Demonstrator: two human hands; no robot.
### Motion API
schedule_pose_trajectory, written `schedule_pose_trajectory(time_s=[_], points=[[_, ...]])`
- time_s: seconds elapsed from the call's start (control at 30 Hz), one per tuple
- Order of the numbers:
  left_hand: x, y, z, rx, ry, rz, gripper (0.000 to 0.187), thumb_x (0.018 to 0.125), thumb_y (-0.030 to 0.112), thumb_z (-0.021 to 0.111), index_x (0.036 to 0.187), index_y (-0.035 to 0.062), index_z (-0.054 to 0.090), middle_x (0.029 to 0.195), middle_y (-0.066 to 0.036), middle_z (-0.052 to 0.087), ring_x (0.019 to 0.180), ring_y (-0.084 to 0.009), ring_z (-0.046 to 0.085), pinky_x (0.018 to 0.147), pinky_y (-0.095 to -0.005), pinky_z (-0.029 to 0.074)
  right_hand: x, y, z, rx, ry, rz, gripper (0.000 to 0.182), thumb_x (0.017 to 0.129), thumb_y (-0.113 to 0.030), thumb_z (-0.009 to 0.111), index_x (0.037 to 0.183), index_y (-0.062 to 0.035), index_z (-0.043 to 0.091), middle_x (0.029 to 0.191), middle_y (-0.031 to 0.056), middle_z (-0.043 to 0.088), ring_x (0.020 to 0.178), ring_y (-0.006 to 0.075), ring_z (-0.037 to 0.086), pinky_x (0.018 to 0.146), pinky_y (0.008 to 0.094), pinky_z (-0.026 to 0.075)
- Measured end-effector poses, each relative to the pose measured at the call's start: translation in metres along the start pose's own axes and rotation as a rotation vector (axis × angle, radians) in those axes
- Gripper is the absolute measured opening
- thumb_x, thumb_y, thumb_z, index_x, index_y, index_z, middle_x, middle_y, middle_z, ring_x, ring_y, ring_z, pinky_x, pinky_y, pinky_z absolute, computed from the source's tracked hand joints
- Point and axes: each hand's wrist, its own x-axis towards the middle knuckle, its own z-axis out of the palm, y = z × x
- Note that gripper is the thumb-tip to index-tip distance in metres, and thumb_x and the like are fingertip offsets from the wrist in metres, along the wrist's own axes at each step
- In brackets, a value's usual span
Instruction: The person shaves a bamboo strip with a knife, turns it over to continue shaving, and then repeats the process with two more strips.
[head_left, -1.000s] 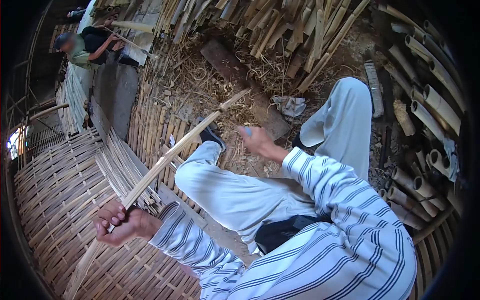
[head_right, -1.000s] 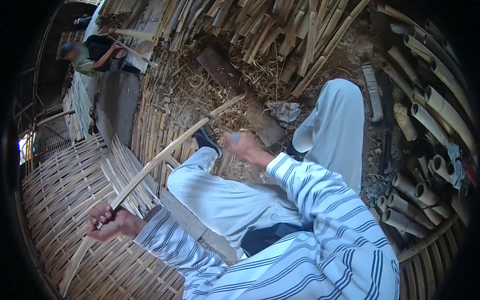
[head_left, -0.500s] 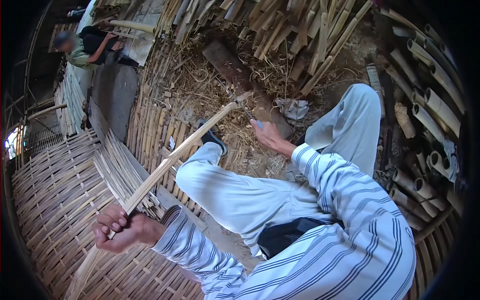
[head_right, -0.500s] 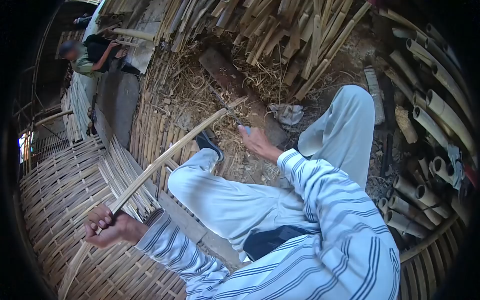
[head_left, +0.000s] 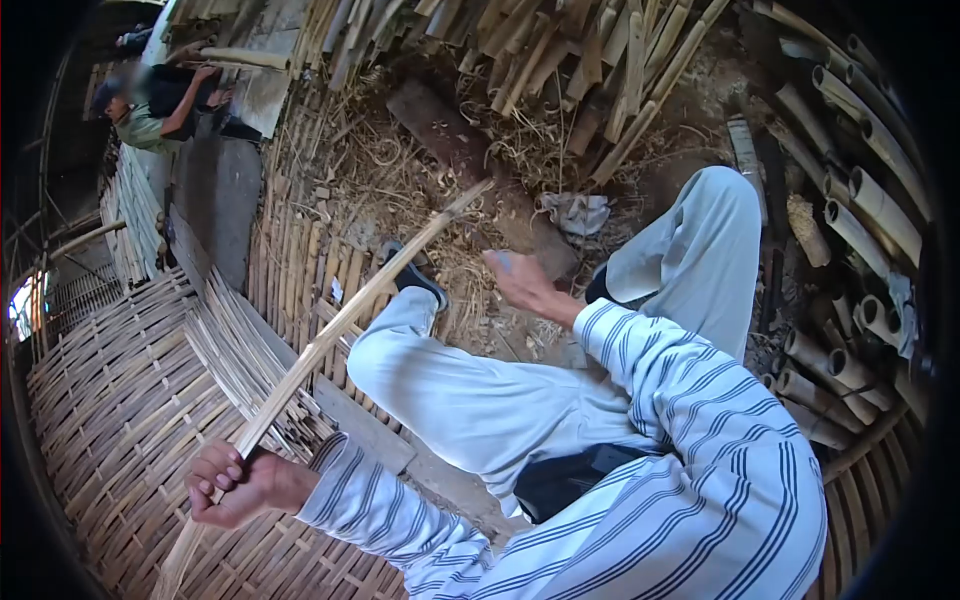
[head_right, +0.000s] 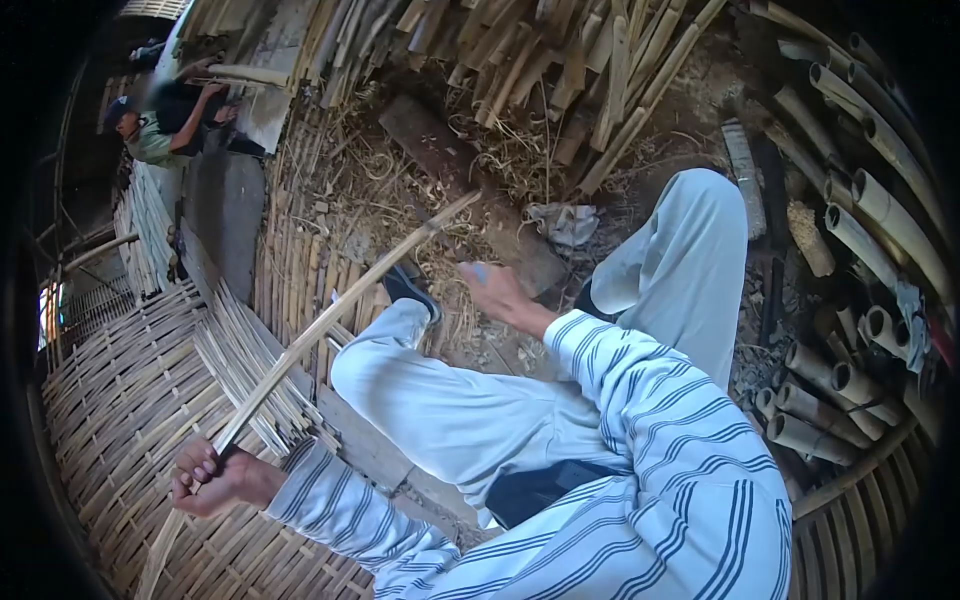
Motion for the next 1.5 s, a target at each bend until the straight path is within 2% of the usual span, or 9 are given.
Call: schedule_pose_trajectory(time_s=[0.17,0.27,0.37,0.6,0.73,0.93,1.23,1.33,1.5], points=[[0.021,-0.010,-0.023,-0.054,-0.055,-0.057,0.025,0.073,0.018,0.047,0.058,0.0178,0.028,0.049,0.004,0.022,0.039,-0.0083,0.020,0.040,-0.0226,0.022,0.007,0.031,0.008,-0.026,0.044,-0.151,0.055,0.096,-0.049,0.041,0.087,0.0012,0.061,0.076,0.0276,0.062,0.077,0.0443,0.061,0.071,0.0507,0.045],[0.030,-0.017,-0.035,-0.106,-0.082,-0.073,0.024,0.072,0.019,0.048,0.057,0.0169,0.029,0.047,0.004,0.023,0.038,-0.0079,0.021,0.038,-0.0224,0.021,0.019,0.034,-0.022,-0.129,-0.053,0.100,0.054,0.096,-0.048,0.042,0.086,0.0004,0.063,0.076,0.0280,0.062,0.075,0.0449,0.061,0.070,0.0508,0.046],[0.029,-0.014,-0.040,-0.061,-0.034,-0.101,0.023,0.074,0.019,0.046,0.058,0.0161,0.030,0.047,0.003,0.024,0.038,-0.0079,0.021,0.037,-0.0233,0.021,0.005,0.017,-0.024,-0.189,-0.037,0.080,0.058,0.095,-0.051,0.043,0.086,0.0022,0.065,0.080,0.0288,0.064,0.078,0.0451,0.063,0.073,0.0501,0.049],[0.017,-0.005,-0.038,-0.162,-0.132,-0.117,0.019,0.073,0.019,0.046,0.060,0.0152,0.032,0.047,0.003,0.025,0.038,-0.0086,0.022,0.039,-0.0243,0.024,-0.047,-0.105,-0.036,-0.174,-0.310,-0.149,0.058,0.094,-0.053,0.043,0.092,0.0012,0.064,0.078,0.0265,0.066,0.078,0.0417,0.066,0.072,0.0491,0.051],[0.017,-0.004,-0.048,-0.197,-0.217,-0.120,0.018,0.073,0.019,0.046,0.060,0.0149,0.034,0.047,0.003,0.026,0.038,-0.0089,0.024,0.039,-0.0240,0.024,-0.031,-0.044,-0.022,-0.151,-0.194,-0.097,0.057,0.093,-0.054,0.044,0.090,-0.0007,0.064,0.077,0.0255,0.065,0.077,0.0418,0.066,0.070,0.0495,0.051],[0.022,-0.009,-0.055,-0.076,0.019,-0.130,0.021,0.071,0.019,0.047,0.057,0.0150,0.032,0.047,0.002,0.023,0.039,-0.0101,0.022,0.040,-0.0259,0.022,-0.009,-0.006,-0.008,-0.253,-0.086,-0.125,0.056,0.092,-0.055,0.047,0.093,-0.0011,0.062,0.078,0.0266,0.065,0.079,0.0432,0.065,0.070,0.0506,0.051],[0.003,0.000,-0.038,-0.100,-0.057,-0.042,0.021,0.073,0.018,0.046,0.059,0.0161,0.030,0.047,0.003,0.025,0.038,-0.0079,0.022,0.038,-0.0235,0.022,-0.071,-0.124,-0.028,-0.175,-0.452,-0.115,0.059,0.093,-0.054,0.046,0.097,0.0027,0.061,0.080,0.0303,0.064,0.082,0.0428,0.066,0.071,0.0497,0.052],[0.001,0.002,-0.047,-0.086,-0.118,-0.052,0.021,0.073,0.017,0.046,0.059,0.0158,0.031,0.047,0.003,0.026,0.037,-0.0080,0.023,0.038,-0.0234,0.023,-0.028,-0.040,-0.010,-0.056,-0.165,0.010,0.056,0.094,-0.052,0.046,0.092,0.0014,0.061,0.075,0.0276,0.065,0.080,0.0387,0.067,0.070,0.0488,0.052],[0.008,-0.005,-0.049,-0.078,-0.010,-0.041,0.021,0.075,0.018,0.045,0.059,0.0155,0.031,0.046,0.003,0.024,0.036,-0.0082,0.022,0.037,-0.0222,0.022,-0.022,-0.057,-0.023,-0.058,-0.221,0.085,0.056,0.095,-0.052,0.044,0.087,0.0014,0.059,0.070,0.0243,0.063,0.077,0.0371,0.067,0.069,0.0485,0.051]])
